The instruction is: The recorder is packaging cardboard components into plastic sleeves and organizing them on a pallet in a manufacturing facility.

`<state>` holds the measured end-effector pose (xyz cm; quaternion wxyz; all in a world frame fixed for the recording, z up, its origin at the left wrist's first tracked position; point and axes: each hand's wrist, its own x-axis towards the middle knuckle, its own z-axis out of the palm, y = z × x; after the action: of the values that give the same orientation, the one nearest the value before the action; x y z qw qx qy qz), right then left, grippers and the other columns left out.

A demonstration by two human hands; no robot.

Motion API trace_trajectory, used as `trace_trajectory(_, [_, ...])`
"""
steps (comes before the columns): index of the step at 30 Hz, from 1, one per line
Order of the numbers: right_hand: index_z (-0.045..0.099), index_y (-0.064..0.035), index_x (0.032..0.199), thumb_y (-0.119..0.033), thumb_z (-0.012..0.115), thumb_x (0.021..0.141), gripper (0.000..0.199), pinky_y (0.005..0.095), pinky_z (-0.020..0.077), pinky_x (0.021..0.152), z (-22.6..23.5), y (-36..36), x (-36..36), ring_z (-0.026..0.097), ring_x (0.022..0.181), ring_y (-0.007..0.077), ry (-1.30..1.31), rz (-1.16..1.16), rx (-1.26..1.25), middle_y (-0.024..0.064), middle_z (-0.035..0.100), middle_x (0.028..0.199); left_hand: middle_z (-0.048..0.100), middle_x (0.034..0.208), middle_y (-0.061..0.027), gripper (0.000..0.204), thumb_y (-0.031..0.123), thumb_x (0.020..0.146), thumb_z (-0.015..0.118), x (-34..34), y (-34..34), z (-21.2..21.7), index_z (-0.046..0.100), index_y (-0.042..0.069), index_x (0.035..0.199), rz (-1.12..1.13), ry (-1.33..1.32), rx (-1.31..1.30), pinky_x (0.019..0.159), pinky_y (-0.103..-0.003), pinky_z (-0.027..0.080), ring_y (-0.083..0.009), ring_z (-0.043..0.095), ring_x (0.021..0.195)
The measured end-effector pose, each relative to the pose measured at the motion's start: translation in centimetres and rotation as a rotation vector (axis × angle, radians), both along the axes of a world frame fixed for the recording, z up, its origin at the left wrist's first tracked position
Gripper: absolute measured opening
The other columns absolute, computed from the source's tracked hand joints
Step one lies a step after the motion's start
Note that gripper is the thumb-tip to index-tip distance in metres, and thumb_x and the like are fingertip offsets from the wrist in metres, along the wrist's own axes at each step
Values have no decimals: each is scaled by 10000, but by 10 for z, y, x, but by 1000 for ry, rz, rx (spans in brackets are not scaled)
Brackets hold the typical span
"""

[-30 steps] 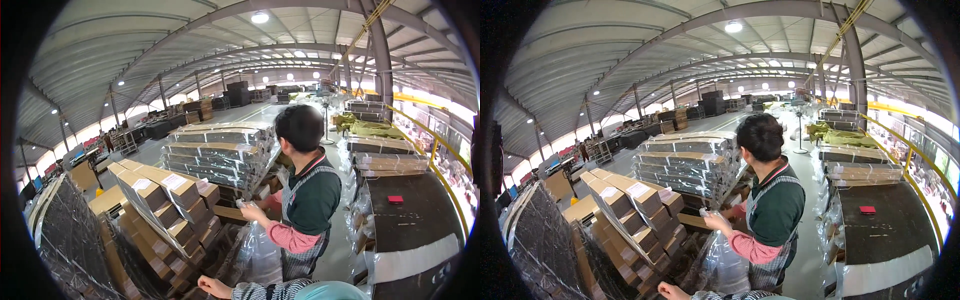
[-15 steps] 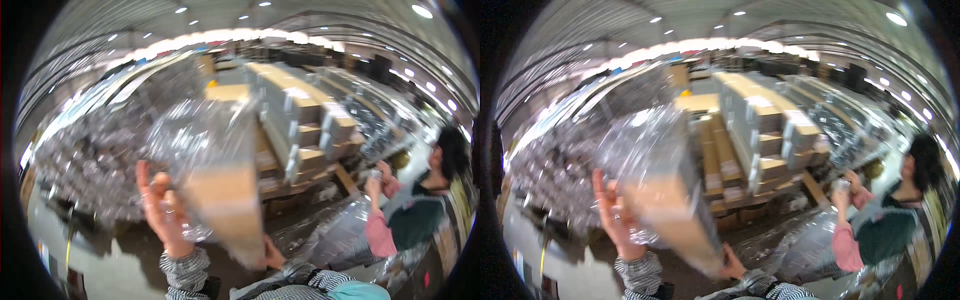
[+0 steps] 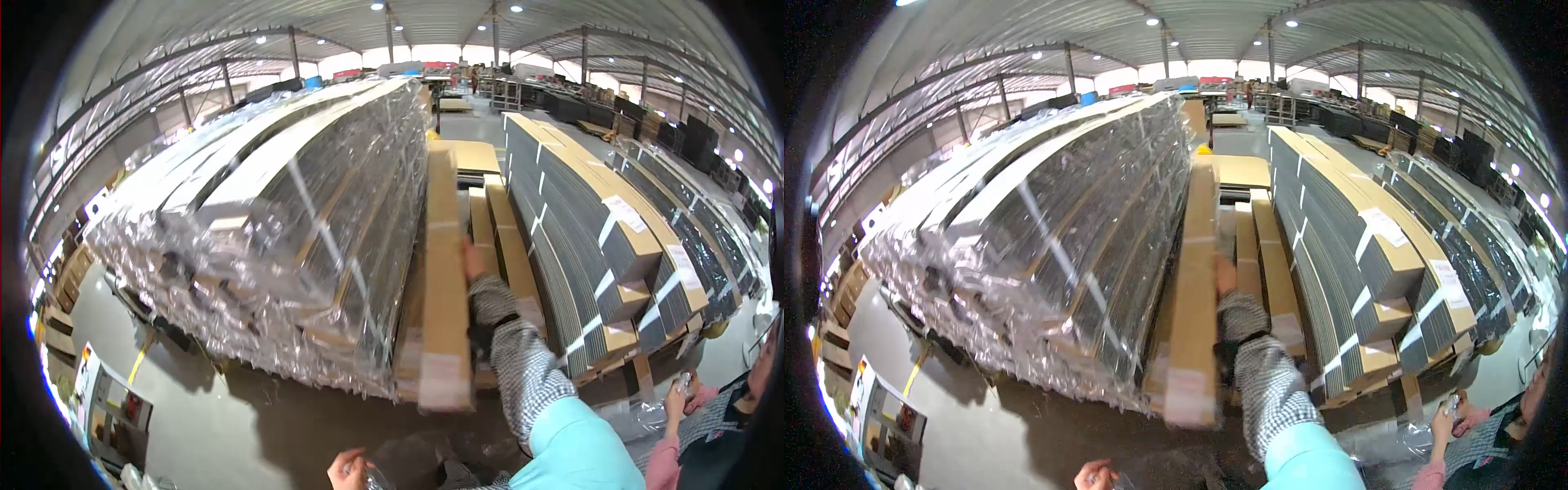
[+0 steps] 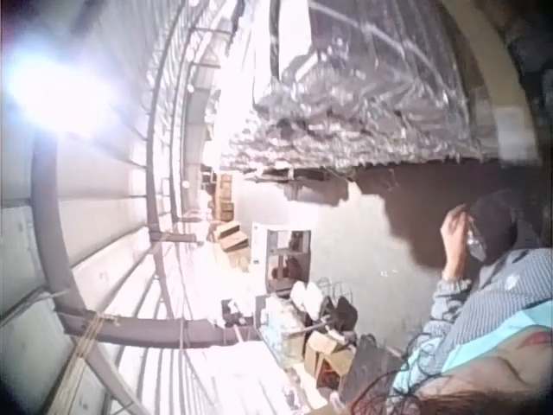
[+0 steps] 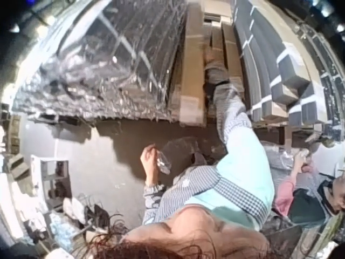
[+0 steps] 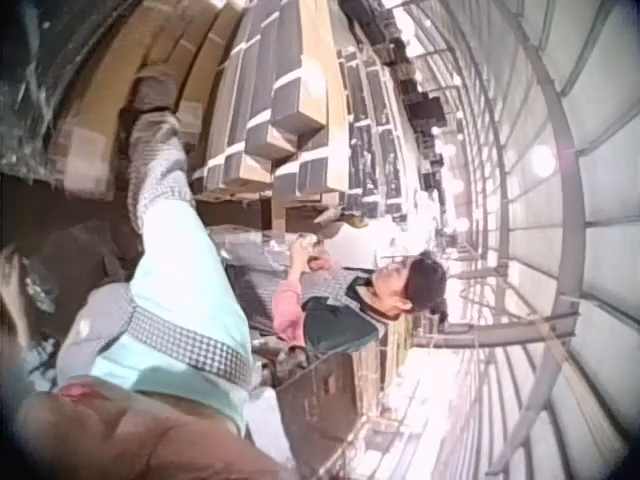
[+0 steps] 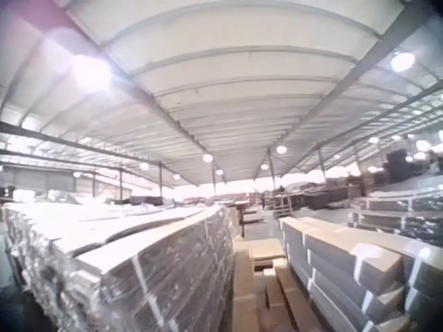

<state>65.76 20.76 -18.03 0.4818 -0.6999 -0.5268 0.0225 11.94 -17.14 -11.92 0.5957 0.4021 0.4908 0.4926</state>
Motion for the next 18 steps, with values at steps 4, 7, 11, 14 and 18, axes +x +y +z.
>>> trace_trajectory(4, [403, -32, 1471, -577, 321, 1021, 711, 432, 345, 1095, -12, 14, -169, 384, 1385, 317, 1030, 462, -157, 199, 381, 1522, 600, 810, 14, 247, 114, 938, 644, 16, 16, 5, 643, -7, 1153, 125, 29, -126, 562, -188, 353, -44, 457, 643])
trace_trajectory(7, [408, 6, 1450, -472, 487, 999, 662, 428, 344, 1110, 0, -55, -155, 426, 1348, 338, 401, 257, -94, 201, 447, 1470, 613, 873, -7, 303, 112, 929, 652, 32, 25, 8, 615, -8, 1205, 46, 7, -93, 581, -197, 370, -57, 478, 680])
trace_trajectory(11, [482, -17, 1391, -310, 639, 900, 593, 523, 351, 1078, -27, -178, -40, 387, 1339, 424, -222, -306, -261, 220, 471, 1413, 616, 974, -33, 398, 138, 928, 656, 65, 56, -30, 561, -2, 1288, -166, -176, -80, 608, -230, 403, -86, 501, 725])
trace_trajectory(14, [465, -67, 1415, -360, 685, 839, 682, 626, 309, 1065, -47, -205, -40, 291, 1375, 464, -395, -466, -456, 204, 364, 1492, 616, 895, -25, 316, 106, 917, 643, 99, 59, 6, 613, -2, 1213, -58, -275, -268, 604, -257, 417, -115, 515, 714])
trace_trajectory(18, [410, -186, 1471, -414, 728, 772, 801, 670, 298, 1049, -56, -204, -49, 288, 1380, 462, -292, -511, -712, 191, 265, 1551, 685, 1106, -149, 315, 22, 962, 538, 119, 60, -26, 588, -41, 1266, -230, -290, -197, 727, -237, 448, -91, 544, 800])
